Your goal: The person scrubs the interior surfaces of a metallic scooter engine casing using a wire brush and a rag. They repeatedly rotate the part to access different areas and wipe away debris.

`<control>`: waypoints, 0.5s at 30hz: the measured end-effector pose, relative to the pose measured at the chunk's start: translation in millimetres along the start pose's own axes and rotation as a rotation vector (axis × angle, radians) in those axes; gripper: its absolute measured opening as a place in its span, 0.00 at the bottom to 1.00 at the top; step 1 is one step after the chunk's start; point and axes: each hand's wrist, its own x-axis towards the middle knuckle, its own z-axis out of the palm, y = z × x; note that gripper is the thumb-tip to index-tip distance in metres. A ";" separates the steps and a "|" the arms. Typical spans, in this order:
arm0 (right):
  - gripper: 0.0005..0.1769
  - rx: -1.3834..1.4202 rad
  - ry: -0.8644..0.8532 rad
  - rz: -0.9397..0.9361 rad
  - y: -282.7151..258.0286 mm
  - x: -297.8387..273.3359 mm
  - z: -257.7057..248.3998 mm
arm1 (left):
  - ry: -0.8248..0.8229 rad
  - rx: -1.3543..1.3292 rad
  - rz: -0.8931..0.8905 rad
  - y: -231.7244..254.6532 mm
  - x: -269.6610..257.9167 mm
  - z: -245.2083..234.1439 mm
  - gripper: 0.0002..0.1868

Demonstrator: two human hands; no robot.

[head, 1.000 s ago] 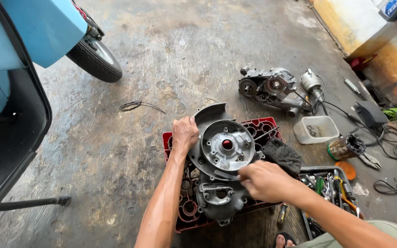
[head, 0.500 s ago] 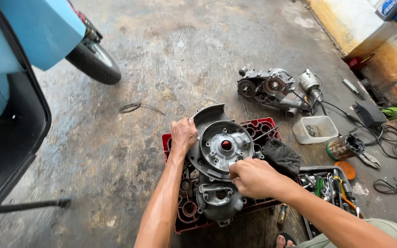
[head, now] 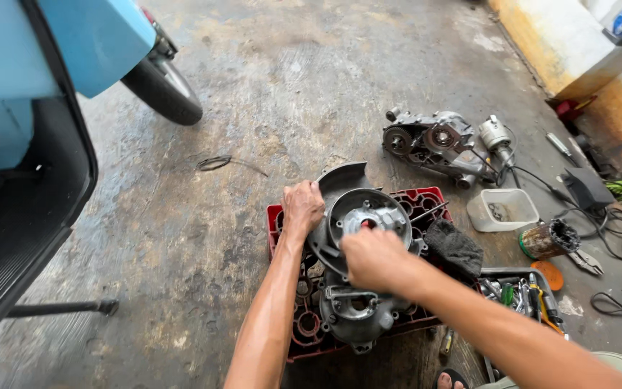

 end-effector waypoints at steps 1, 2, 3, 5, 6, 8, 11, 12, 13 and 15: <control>0.13 -0.028 0.027 0.001 -0.6 7.5 -7.4 | -0.003 0.002 0.007 -1.7 2.3 1.6 0.27; 0.13 -0.026 0.026 0.004 3.9 12.4 5.9 | -0.007 0.002 0.008 -3.5 3.6 2.1 0.27; 0.14 -0.030 -0.031 -0.009 8.2 16.0 18.8 | -0.004 0.012 0.010 -4.7 3.8 2.5 0.27; 0.15 -0.042 -0.076 -0.018 9.4 13.1 22.7 | 0.006 0.017 0.023 -1.5 5.2 1.9 0.28; 0.14 -0.034 -0.080 -0.005 6.4 7.8 14.4 | 0.002 0.002 0.023 2.2 7.3 1.4 0.27; 0.14 -0.015 -0.107 -0.004 -0.1 -2.4 10.9 | -0.013 -0.008 -0.004 -4.0 -2.9 -0.2 0.27; 0.13 -0.048 -0.030 -0.067 8.8 -9.2 17.8 | -0.009 -0.008 0.001 0.0 -6.6 -4.2 0.27; 0.10 -0.092 -0.048 -0.099 13.9 -9.3 32.8 | -0.009 -0.009 -0.004 -0.3 -7.6 -2.1 0.27; 0.06 -0.138 -0.060 -0.137 18.3 -7.8 46.7 | 0.001 -0.007 -0.010 -1.1 -7.5 -3.2 0.27; 0.09 -0.069 -0.007 -0.102 7.9 -2.9 16.3 | 0.002 0.000 -0.004 -1.9 -3.6 -2.0 0.27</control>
